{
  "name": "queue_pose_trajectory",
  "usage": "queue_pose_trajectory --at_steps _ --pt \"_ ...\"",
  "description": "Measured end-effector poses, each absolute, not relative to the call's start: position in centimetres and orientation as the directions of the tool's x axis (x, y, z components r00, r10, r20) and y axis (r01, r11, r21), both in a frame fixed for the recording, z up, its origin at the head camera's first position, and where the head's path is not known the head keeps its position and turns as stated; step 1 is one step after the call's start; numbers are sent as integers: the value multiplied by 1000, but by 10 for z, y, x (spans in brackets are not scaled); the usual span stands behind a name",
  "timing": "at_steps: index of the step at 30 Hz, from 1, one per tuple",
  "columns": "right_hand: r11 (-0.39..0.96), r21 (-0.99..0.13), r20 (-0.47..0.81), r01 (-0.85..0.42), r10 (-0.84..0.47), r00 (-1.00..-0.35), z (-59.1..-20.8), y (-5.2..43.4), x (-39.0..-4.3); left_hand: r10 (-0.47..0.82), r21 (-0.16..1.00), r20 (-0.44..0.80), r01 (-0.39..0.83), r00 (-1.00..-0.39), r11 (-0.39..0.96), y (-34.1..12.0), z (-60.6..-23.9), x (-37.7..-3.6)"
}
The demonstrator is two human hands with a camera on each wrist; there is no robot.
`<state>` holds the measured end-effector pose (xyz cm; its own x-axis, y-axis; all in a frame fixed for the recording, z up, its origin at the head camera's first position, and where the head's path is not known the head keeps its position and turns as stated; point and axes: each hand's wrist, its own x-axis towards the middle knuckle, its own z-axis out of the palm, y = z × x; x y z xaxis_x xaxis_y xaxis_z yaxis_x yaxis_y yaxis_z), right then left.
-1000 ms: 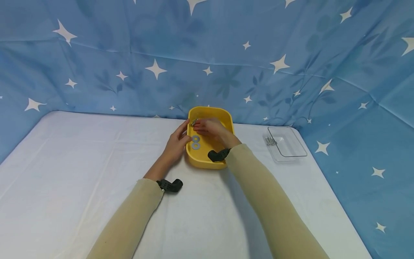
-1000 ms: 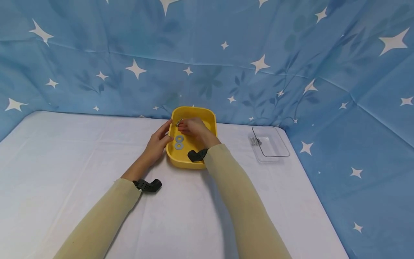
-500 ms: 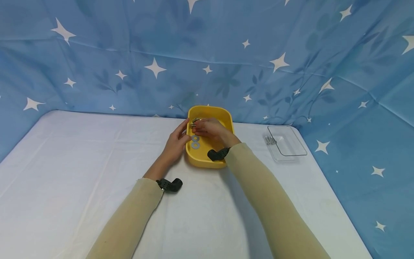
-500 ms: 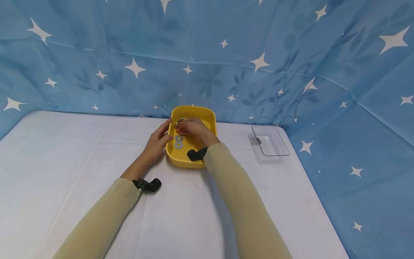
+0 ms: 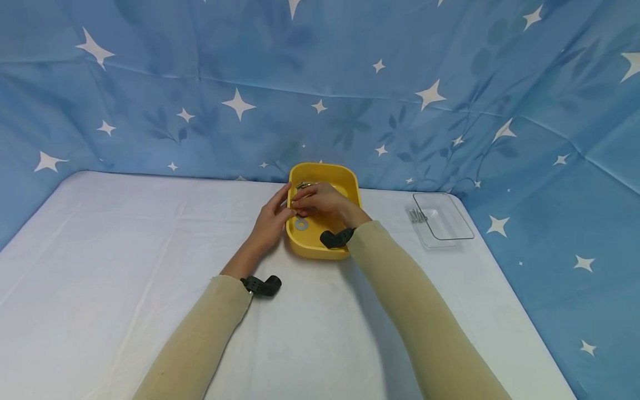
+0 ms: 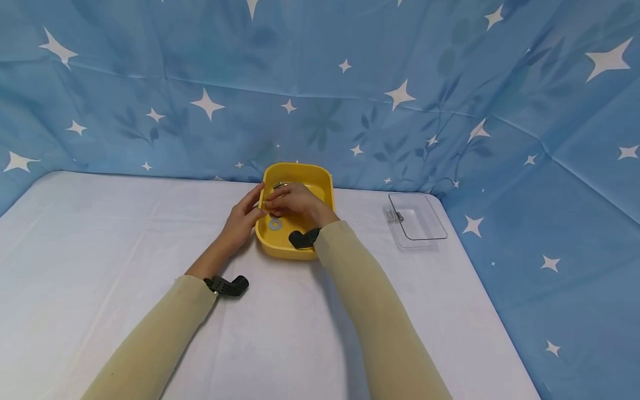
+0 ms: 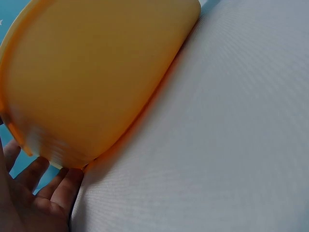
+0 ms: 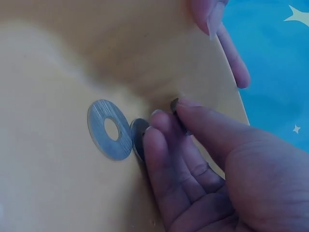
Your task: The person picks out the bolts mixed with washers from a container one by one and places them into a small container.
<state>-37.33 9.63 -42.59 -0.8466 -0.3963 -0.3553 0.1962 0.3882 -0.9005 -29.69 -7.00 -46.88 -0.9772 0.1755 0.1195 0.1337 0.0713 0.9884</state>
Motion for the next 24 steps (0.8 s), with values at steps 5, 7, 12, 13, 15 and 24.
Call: queue_pose_trajectory --at_steps 5,7,12,13,15,24 --pt "397 -893 -371 213 -380 -848 -422 96 -373 181 990 124 135 -976 46 -70 -470 -298" --pt "377 -896 -375 235 -358 -855 -422 97 -373 175 990 123 133 -977 45 -69 -470 -298" --pt "317 -911 -364 265 -314 -877 -421 98 -374 160 989 120 132 -980 67 -67 -470 -298" --pt "304 -914 -361 269 -307 -880 -422 98 -375 160 989 119 132 -980 71 -66 -469 -298" --pt "288 -918 -358 274 -298 -885 -422 98 -376 158 989 115 129 -981 76 -66 -469 -298" --pt "235 -937 -323 260 -292 -900 -414 97 -374 158 988 110 125 -981 89 -68 -469 -298"
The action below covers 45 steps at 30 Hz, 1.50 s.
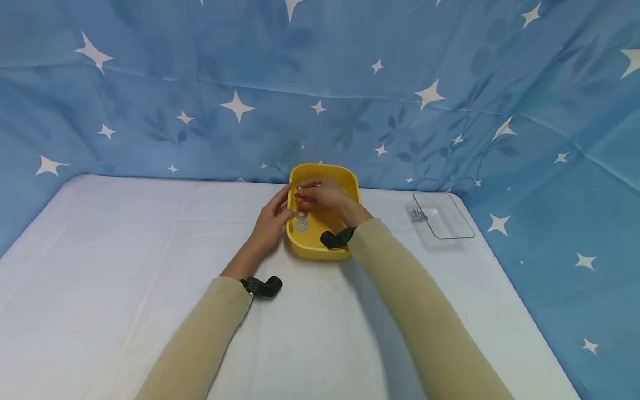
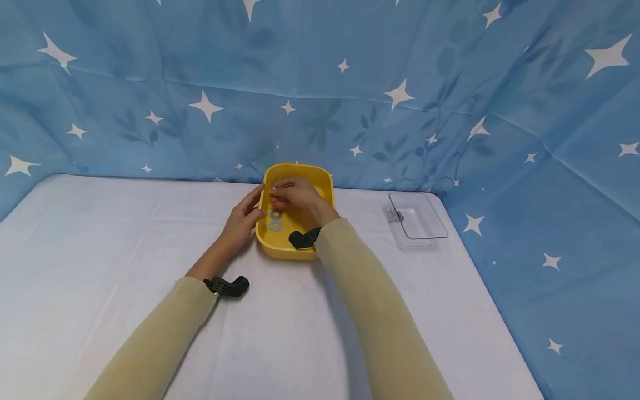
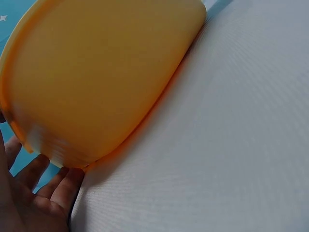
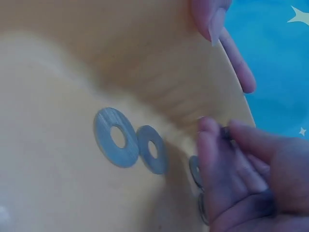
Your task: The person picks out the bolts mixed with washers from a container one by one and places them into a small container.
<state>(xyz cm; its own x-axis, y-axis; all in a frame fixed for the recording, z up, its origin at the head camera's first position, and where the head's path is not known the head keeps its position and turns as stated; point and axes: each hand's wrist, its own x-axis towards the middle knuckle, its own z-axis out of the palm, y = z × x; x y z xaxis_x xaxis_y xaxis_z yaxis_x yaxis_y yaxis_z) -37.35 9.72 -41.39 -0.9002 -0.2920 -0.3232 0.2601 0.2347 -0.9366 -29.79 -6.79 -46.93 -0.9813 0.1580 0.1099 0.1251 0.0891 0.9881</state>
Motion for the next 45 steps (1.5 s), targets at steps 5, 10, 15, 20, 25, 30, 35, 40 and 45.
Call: queue_pose_trajectory --at_steps 5,10,15,20,25,30,35,40,45 --pt "167 -951 -297 259 -271 -916 -404 100 -367 182 991 108 121 -977 60 -63 -472 -298" --pt "136 -961 -272 241 -290 -918 -393 108 -361 185 991 110 121 -977 50 -61 -472 -296" --pt "129 -966 -252 222 -309 -917 -383 123 -358 173 990 108 122 -979 72 -63 -472 -295" --pt "98 -960 -281 264 -307 -909 -374 143 -357 163 990 93 108 -982 89 -65 -472 -294" --pt "130 -957 -288 260 -289 -913 -360 167 -352 161 992 68 84 -985 95 -70 -471 -294" --pt "206 -954 -269 218 -263 -927 -347 194 -346 176 992 45 64 -983 106 -74 -464 -292" --pt "219 -956 -246 193 -247 -937 -342 226 -342 190 992 35 57 -981 112 -75 -443 -281" --pt "255 -947 -252 194 -218 -943 -342 261 -338 190 992 35 57 -981 110 -75 -436 -276" --pt "239 -942 -274 235 -146 -950 -345 302 -330 199 994 41 61 -979 93 -71 -436 -275"
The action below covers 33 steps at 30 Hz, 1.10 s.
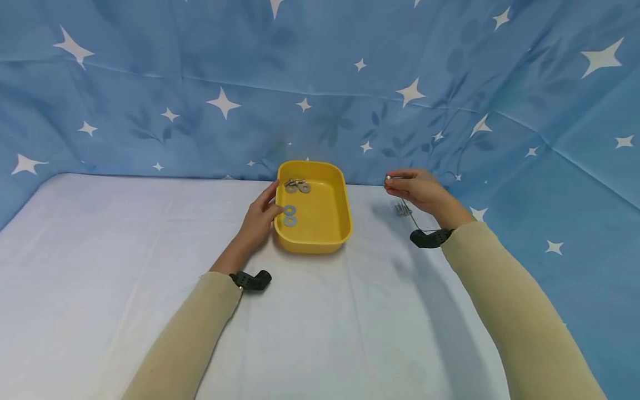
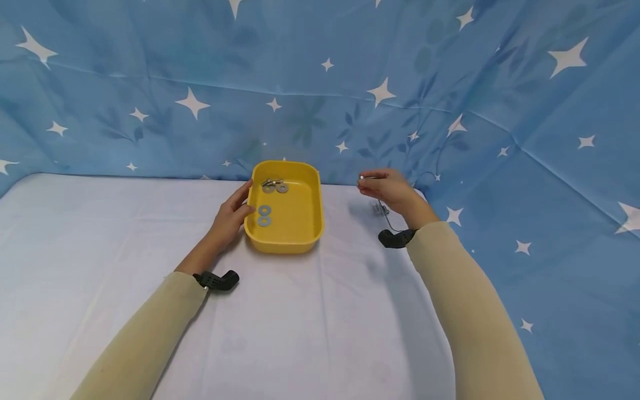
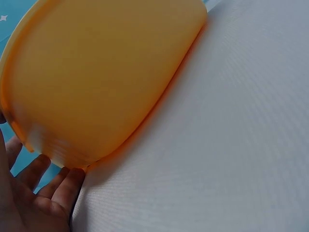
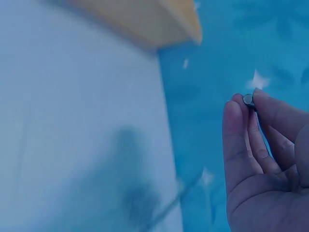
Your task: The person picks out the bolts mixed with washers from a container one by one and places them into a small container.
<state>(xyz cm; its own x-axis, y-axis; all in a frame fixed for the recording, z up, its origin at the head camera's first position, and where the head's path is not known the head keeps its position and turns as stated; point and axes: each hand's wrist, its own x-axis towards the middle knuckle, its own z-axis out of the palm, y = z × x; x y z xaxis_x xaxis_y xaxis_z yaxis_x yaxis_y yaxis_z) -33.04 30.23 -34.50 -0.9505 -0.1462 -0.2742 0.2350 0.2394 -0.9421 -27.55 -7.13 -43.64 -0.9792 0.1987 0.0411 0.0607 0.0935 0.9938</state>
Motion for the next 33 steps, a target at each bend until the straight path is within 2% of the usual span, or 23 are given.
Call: queue_pose_trajectory --at_steps 4,15,21,30,33 --pt "224 -936 -300 270 -108 -948 -349 331 -326 197 993 35 57 -980 105 -71 -435 -275" --pt "334 -886 -354 321 -41 -935 -370 378 -326 189 993 40 61 -981 104 -70 -435 -276" --pt "377 -862 -370 338 -13 -929 -380 387 -329 188 993 40 60 -981 101 -71 -435 -276" --pt "581 -766 -347 274 -15 -938 -394 382 -333 192 994 33 52 -981 96 -71 -438 -277" --pt "613 -745 -343 264 -12 -939 -396 380 -335 189 993 27 48 -982 106 -72 -438 -277"
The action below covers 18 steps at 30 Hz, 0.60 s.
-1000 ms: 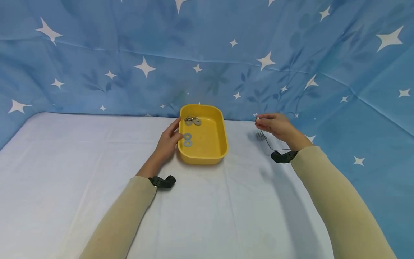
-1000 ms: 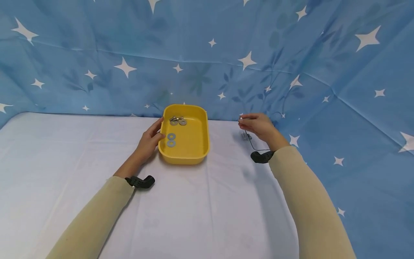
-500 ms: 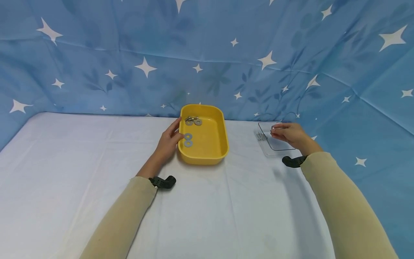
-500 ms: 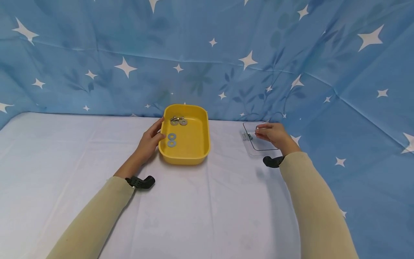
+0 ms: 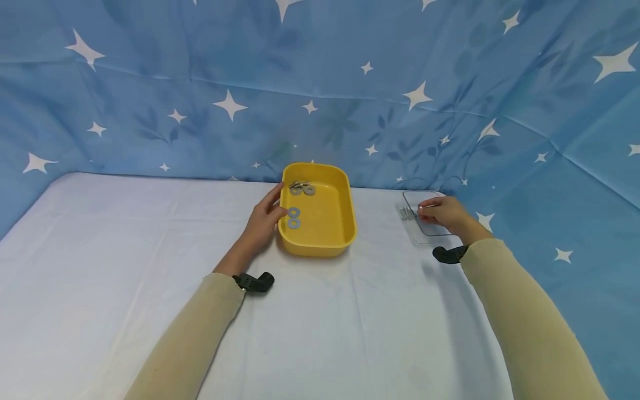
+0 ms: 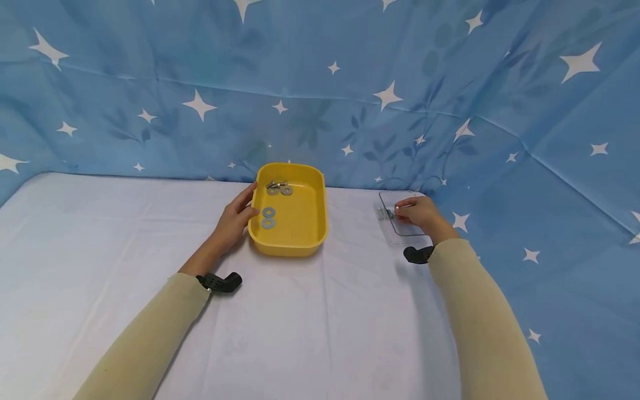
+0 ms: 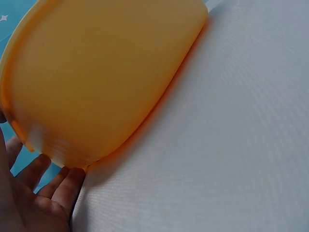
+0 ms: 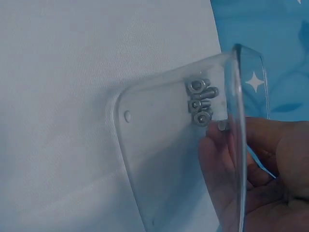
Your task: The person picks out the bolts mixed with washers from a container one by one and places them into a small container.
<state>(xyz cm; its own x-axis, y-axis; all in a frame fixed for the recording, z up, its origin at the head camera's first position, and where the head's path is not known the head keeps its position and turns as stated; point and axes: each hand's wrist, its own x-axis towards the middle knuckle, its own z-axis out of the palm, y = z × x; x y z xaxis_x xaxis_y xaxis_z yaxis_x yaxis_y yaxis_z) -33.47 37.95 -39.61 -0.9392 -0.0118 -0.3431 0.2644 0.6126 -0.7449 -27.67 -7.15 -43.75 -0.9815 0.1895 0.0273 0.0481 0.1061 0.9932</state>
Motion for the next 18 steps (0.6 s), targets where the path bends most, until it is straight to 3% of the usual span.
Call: queue_pose_trajectory --at_steps 18 --pt "690 -665 -342 285 58 -938 -400 370 -330 187 992 44 65 -981 111 -71 -436 -275"
